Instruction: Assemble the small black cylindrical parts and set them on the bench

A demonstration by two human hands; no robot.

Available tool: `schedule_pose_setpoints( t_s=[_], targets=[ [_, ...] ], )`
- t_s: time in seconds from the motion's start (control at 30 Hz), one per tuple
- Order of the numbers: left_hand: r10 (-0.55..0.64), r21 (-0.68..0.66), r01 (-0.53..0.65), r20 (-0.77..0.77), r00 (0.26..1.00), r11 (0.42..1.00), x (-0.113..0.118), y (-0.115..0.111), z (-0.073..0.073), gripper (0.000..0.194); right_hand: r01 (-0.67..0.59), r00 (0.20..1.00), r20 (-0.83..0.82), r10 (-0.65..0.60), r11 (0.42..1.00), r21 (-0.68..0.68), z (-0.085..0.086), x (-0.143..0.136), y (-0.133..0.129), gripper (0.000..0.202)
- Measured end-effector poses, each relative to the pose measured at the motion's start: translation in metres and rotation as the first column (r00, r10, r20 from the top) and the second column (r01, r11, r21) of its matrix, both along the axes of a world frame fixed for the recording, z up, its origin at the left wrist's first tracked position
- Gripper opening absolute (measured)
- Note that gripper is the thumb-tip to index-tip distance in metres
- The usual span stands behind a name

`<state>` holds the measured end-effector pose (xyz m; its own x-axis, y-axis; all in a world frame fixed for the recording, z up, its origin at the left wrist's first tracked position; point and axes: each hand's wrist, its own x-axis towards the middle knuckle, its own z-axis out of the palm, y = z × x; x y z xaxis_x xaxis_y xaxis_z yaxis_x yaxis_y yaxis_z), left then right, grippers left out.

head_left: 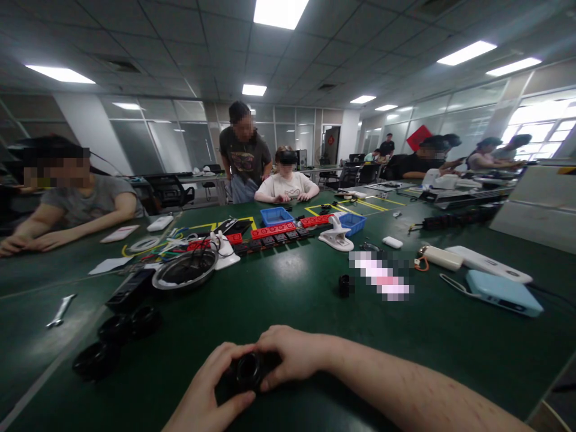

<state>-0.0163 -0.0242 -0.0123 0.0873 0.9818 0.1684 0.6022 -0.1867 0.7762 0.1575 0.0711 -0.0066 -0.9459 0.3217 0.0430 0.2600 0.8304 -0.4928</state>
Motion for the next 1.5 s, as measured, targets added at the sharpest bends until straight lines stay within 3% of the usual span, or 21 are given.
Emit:
schedule_pose_setpoints(
  t_s=[0.13,0.27,0.37,0.5,0.67,0.83,0.97,1.17,1.23,1.4,1.5],
  targets=[
    [-0.026,-0.049,0.021,-0.087,0.996,0.999,-0.003,0.001,-0.004,0.038,0.087,0.996,0.001,-0.087,0.995,-0.044,-0.002,-0.004,-0.003,0.039],
    [0.054,-0.009,-0.056,-0.149,0.987,0.998,-0.006,0.002,-0.013,0.04,0.304,0.948,0.053,-0.313,0.943,0.138,-0.004,-0.015,-0.022,0.056],
    [0.053,0.042,-0.047,-0.155,0.987,0.998,-0.006,0.002,-0.015,0.038,0.342,0.934,0.032,-0.356,0.916,0.21,-0.007,-0.02,-0.031,0.06],
    [0.057,0.114,-0.04,-0.156,0.986,0.993,-0.004,0.0,-0.01,0.038,0.285,0.958,-0.004,-0.287,0.946,0.154,-0.002,-0.013,-0.029,0.063],
    [-0.013,0.129,0.04,-0.202,0.979,0.991,-0.006,-0.002,-0.003,0.037,0.088,0.996,0.014,-0.088,0.996,-0.006,0.01,0.001,-0.016,0.056],
    [-0.047,0.073,0.064,-0.218,0.975,0.995,-0.007,-0.004,0.003,0.035,-0.01,1.0,0.025,0.01,1.0,0.014,0.008,0.004,-0.005,0.041],
    [-0.075,0.038,0.086,-0.219,0.973,0.996,-0.005,-0.002,0.003,0.035,0.04,0.999,0.01,-0.04,0.999,-0.02,0.003,0.0,-0.007,0.034],
    [0.022,0.062,-0.006,-0.246,0.969,0.998,-0.009,0.0,-0.005,0.038,0.327,0.944,0.007,-0.331,0.935,0.134,-0.003,-0.013,-0.026,0.06],
    [0.0,0.067,0.017,-0.248,0.969,0.998,-0.011,0.0,-0.006,0.038,0.306,0.951,-0.007,-0.308,0.941,0.146,-0.002,-0.014,-0.026,0.061],
    [-0.021,0.095,0.045,-0.239,0.971,0.994,-0.011,-0.001,-0.007,0.04,0.053,0.999,-0.001,-0.053,0.998,0.014,0.004,-0.003,-0.009,0.044],
    [-0.037,0.094,0.06,-0.225,0.974,0.994,-0.009,-0.001,-0.004,0.039,0.039,0.999,0.0,-0.039,0.995,-0.091,0.005,0.001,-0.003,0.034]
  ],
)
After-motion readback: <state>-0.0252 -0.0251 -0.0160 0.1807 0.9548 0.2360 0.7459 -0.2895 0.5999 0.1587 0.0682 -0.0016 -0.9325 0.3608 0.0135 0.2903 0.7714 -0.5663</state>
